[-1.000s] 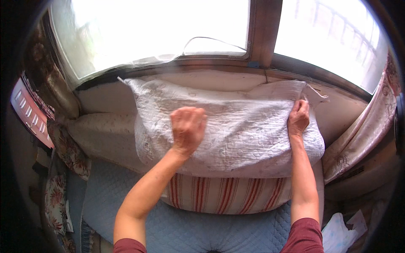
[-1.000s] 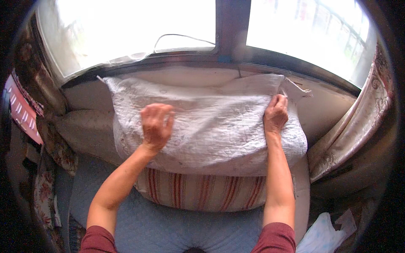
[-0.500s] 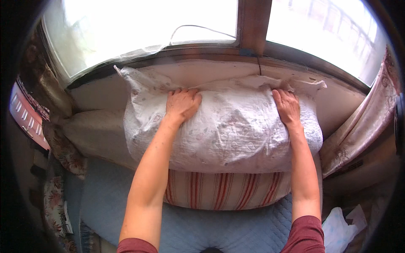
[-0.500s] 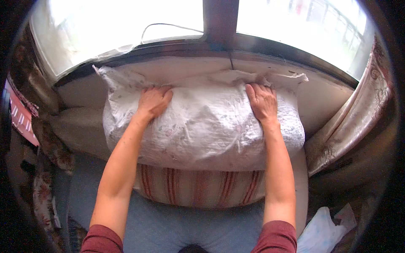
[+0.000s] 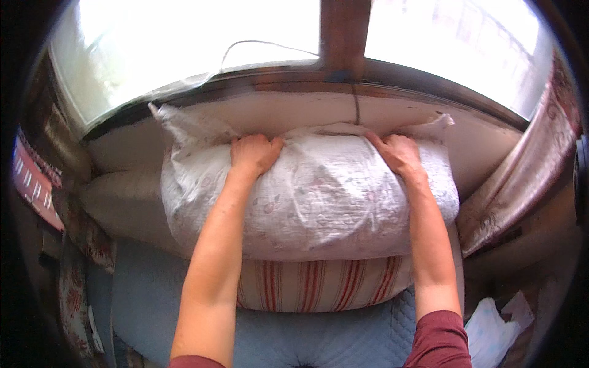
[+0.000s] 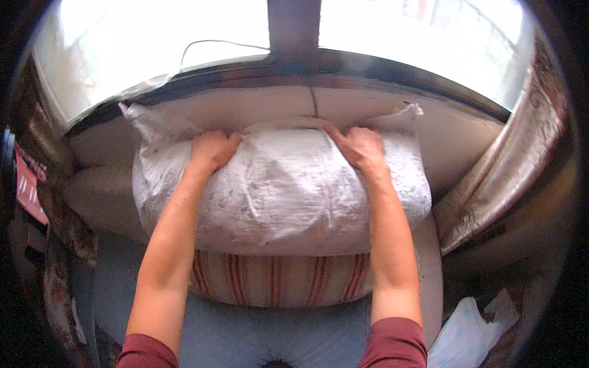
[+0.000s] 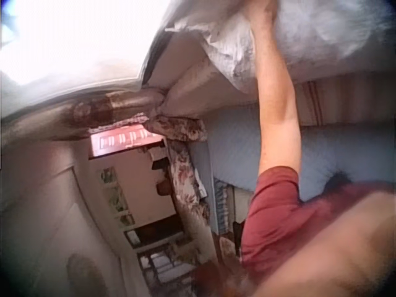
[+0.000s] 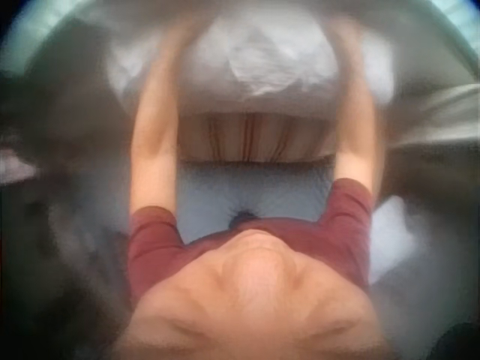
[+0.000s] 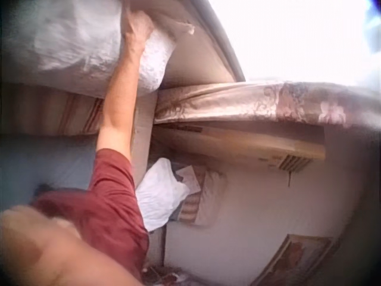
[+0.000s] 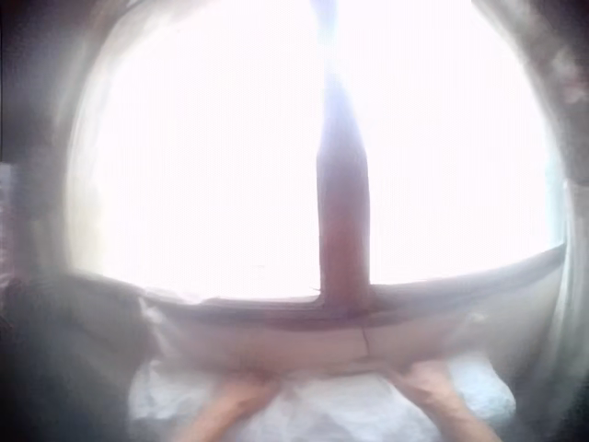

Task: The person arranges pillows, folds a white blanket, and then spreads a large white patterned throw over the pillows and back of the sofa.

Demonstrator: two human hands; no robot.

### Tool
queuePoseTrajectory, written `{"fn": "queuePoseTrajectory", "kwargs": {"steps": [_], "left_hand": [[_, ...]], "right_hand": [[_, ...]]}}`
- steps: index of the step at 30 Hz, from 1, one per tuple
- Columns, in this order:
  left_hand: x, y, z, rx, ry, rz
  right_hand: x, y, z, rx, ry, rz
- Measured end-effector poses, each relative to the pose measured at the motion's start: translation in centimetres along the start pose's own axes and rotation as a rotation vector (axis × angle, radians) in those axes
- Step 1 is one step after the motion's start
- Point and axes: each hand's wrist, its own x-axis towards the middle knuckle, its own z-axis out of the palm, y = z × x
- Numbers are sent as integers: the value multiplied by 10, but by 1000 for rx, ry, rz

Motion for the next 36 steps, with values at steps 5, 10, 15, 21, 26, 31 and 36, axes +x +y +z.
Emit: {"fn": "queuePoseTrajectory", "kwargs": {"steps": [5,10,15,21,26,31,36], "left_hand": [[-17,26,0,21,389,168],[-32,80,22,-134,302,483],[-24,79,24,-192,181,356],[3,103,1,-98,-173,213],[3,109,19,-193,-99,237],[3,103,14,-229,-39,205],[0,104,31,-437,458,712]], "right_hand": [[4,16,34,-114,606,-371],[-2,48,16,-46,637,-146],[-6,65,-7,95,191,-120],[-3,34,-40,-7,-228,105],[7,56,-7,-41,-4,107],[-2,51,3,12,593,45],[-3,82,11,118,643,157]]}}
